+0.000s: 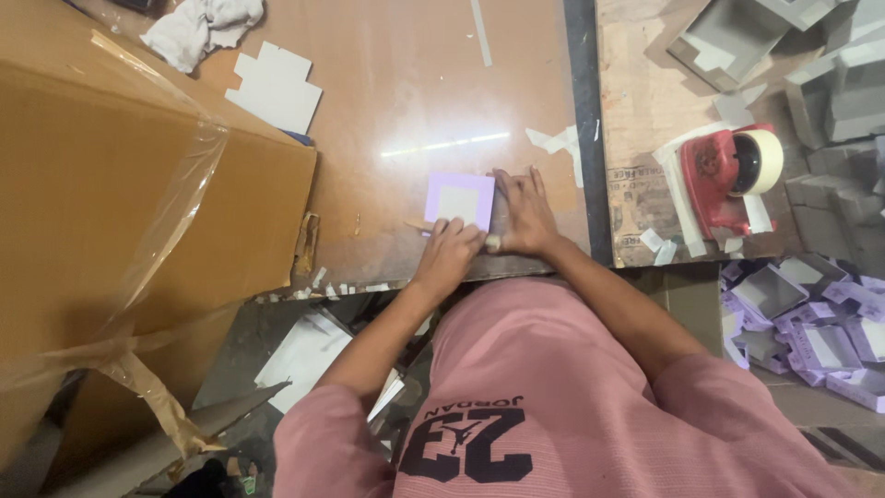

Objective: The person assembles small cardboard boxes by folding flaps and securing them with adhesive tape. They repeatedly pick up flat pieces, fold them into box shapes, and use a tape dispenser to seal the edges.

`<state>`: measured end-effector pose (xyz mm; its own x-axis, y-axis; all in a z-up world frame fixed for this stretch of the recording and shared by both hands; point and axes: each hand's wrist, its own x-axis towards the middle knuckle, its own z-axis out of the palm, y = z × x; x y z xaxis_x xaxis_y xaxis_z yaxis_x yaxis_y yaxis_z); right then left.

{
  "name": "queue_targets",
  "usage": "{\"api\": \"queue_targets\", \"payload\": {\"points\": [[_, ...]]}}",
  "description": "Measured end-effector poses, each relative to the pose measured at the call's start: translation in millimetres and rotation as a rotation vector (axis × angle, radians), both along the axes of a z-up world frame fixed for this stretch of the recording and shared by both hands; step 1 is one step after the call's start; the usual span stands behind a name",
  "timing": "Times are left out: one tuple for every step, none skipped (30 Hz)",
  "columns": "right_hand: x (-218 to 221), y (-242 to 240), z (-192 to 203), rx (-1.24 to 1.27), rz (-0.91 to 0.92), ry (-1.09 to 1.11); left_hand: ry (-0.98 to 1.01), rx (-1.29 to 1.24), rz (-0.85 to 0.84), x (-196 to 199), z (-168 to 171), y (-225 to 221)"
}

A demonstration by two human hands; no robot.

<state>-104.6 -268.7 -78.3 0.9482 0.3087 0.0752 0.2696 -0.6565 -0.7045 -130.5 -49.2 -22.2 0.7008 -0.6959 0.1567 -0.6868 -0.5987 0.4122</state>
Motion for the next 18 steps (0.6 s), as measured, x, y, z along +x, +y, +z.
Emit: {"api": "queue_targets", "payload": {"points": [[1,-1,0,0.002,-0.013,0.017,0.058,0.005,0.022,-11,-2,12],[1,-2,1,0.004,-0.026,0.035,0.116,0.01,0.044,-22,-5,24],[0,-4,1,0.002,-0.031,0.056,0.097,0.005,-0.023,-34,-8,35],[-3,-7,2,0.016,-0.018,0.077,0.076,-0.001,-0.091,-45,-11,44],[1,-6,3,0.038,-0.016,0.089,0.046,0.002,-0.17,-46,-12,54],[6,-5,5,0.06,-0.014,0.1,0.03,0.011,-0.036,-43,-12,60],[4,-7,6,0.056,-0.012,0.068,0.023,0.012,0.094,-44,-12,62],[1,-8,8,0.051,-0.009,0.037,0.017,0.012,0.223,-43,-12,62],[0,-10,10,0.043,0.005,0.004,0.015,-0.049,0.342,-40,-12,58],[-1,-11,12,0.03,0.018,0.034,0.013,-0.11,0.461,-33,-12,54],[0,-12,15,0.016,0.034,0.063,0.01,-0.173,0.581,-23,-10,48],[1,-13,18,0.003,0.05,0.091,0.032,-0.184,0.65,-12,-9,42],[1,-13,20,-0.009,0.07,0.066,0.056,-0.193,0.719,-2,-7,36],[1,-12,22,-0.02,0.09,0.04,0.081,-0.202,0.788,7,-6,32],[-1,-12,23,-0.03,0.106,0.019,-0.013,-0.224,0.755,13,-4,29],[-3,-11,23,-0.022,0.101,0.0,-0.107,-0.245,0.721,18,-2,27],[-4,-11,24,-0.015,0.094,-0.019,-0.201,-0.267,0.682,23,-1,26],[-5,-10,24,-0.008,0.088,-0.039,-0.059,-0.289,0.595,26,1,28]]}}
